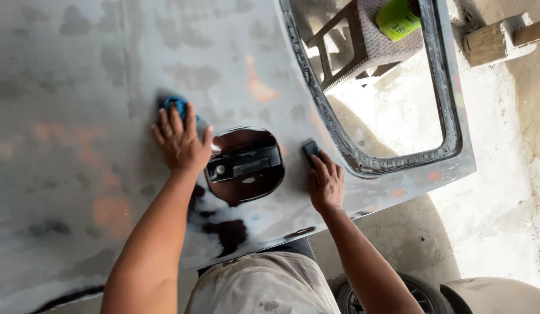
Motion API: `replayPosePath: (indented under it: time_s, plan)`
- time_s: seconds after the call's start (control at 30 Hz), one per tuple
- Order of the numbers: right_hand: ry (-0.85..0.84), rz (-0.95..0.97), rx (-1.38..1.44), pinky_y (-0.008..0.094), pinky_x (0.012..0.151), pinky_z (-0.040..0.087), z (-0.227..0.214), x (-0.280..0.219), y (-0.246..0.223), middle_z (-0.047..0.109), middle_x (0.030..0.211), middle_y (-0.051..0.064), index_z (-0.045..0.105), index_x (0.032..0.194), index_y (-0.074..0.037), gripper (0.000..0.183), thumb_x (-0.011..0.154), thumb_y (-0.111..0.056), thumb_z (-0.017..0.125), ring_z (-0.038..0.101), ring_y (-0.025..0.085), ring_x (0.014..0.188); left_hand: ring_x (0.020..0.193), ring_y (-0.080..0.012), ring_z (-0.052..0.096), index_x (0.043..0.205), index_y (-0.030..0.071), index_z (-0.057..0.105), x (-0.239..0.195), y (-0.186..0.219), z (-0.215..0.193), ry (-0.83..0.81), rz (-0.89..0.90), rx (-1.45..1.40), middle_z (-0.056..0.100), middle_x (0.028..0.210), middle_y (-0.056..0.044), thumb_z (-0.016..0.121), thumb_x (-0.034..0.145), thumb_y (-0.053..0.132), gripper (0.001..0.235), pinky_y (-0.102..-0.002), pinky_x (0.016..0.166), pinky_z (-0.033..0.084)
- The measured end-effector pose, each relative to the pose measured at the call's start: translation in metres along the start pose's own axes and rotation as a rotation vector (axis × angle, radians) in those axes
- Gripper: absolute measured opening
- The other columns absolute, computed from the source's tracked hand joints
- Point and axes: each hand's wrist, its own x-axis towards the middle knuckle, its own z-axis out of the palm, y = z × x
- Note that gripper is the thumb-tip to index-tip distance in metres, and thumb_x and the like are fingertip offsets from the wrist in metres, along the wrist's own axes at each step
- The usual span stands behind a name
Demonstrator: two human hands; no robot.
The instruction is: The person sands a car door panel using a sanding block and a blue cloth. They work on the flat surface and the edges around the window frame, occasionally dipping the cloth into a green bucket of water to wipe the surface.
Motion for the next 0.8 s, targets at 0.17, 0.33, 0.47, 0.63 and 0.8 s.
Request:
replayPosePath:
  time_s: [0.17, 0.33, 0.47, 0.63, 0.8]
  plan:
    - [-0.083, -0.061, 0.007, 0.049, 0.106, 0.041, -0.024, 0.000, 0.044, 0.053, 0.150, 0.011, 0.060, 0.137, -0.014, 0.046, 0.091, -0.011, 0.064, 0.052, 0.040, 0.123, 0.150, -0.0474, 0.024, 0.156, 0.015, 0.044, 0.012, 0.120, 0.039, -0.071, 0.268, -0.058, 0.036, 0.161, -0.023, 0.064, 0.094, 0.050, 0.073, -0.069, 0.118, 0.015]
    - [-0.117, -0.085, 0.012, 0.047, 0.106, 0.043, -0.053, -0.006, 0.103, 0.054, 0.151, 0.012, 0.060, 0.137, -0.013, 0.044, 0.093, -0.012, 0.065, 0.053, 0.039, 0.120, 0.151, -0.0459, 0.026, 0.157, 0.014, 0.043, -0.069, 0.221, 0.070, -0.227, 0.598, -0.148, 0.037, 0.159, -0.022, 0.060, 0.096, 0.048, 0.072, -0.068, 0.120, 0.015]
    - [-0.155, -0.158, 0.024, 0.048, 0.107, 0.043, -0.069, -0.021, 0.138, 0.055, 0.148, 0.011, 0.061, 0.136, -0.014, 0.044, 0.092, -0.014, 0.065, 0.054, 0.038, 0.126, 0.152, -0.0403, 0.020, 0.156, 0.020, 0.039, -0.155, 0.231, 0.049, -0.476, 0.764, -0.151, 0.029, 0.164, -0.016, 0.050, 0.093, 0.052, 0.072, -0.062, 0.121, 0.011]
    - [-0.265, -0.181, 0.031, 0.048, 0.106, 0.043, -0.084, -0.022, 0.153, 0.054, 0.149, 0.011, 0.060, 0.137, -0.013, 0.045, 0.093, -0.014, 0.064, 0.053, 0.037, 0.125, 0.154, -0.0370, 0.018, 0.156, 0.025, 0.037, -0.141, 0.195, 0.058, -0.574, 0.933, -0.139, 0.027, 0.166, -0.014, 0.049, 0.097, 0.055, 0.067, -0.063, 0.120, 0.008]
    - [-0.278, -0.186, 0.058, 0.048, 0.105, 0.042, -0.084, -0.022, 0.153, 0.053, 0.148, 0.011, 0.060, 0.137, -0.014, 0.045, 0.093, -0.015, 0.063, 0.053, 0.036, 0.125, 0.155, -0.0415, 0.018, 0.161, 0.023, 0.032, -0.011, 0.229, 0.062, -0.318, 0.383, 0.037, 0.029, 0.166, -0.017, 0.049, 0.099, 0.057, 0.073, -0.067, 0.120, 0.010]
